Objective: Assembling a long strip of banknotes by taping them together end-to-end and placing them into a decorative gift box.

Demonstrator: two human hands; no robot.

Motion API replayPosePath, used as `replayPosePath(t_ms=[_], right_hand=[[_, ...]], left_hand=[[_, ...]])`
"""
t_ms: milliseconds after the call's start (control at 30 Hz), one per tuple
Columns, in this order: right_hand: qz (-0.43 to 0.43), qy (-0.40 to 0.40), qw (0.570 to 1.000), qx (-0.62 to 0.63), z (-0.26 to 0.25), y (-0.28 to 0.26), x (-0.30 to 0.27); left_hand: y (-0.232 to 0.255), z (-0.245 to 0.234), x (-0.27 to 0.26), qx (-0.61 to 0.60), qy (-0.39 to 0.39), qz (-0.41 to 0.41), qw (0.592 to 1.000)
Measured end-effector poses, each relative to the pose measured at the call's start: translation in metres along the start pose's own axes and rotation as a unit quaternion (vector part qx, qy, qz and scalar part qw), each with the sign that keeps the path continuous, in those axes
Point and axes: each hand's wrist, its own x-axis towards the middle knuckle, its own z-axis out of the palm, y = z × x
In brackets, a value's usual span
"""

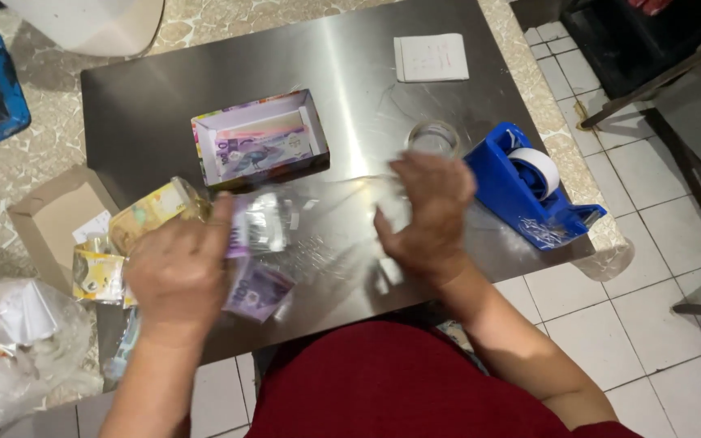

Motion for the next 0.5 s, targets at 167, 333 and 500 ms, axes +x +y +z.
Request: replayPosePath(t_ms=[167,333,500], right_hand=[[-0.074,0.066,0.995,0.027,0.04,-0.011,-0.001],[-0.052,0.081,0.995,0.007,0.031,-0.01,0.006],[-0.127,-0.076,0.971,0.187,0.046,-0.051,-0.008]], left_hand=[[0.017,0.004,0.012,-0.054,0.066,0.012,0.996],[0.008,-0.004,0.012,-0.036,0.064,0.018,0.997],[0.036,0.005,0.014,-0.046,0.07,-0.002,0.996]])
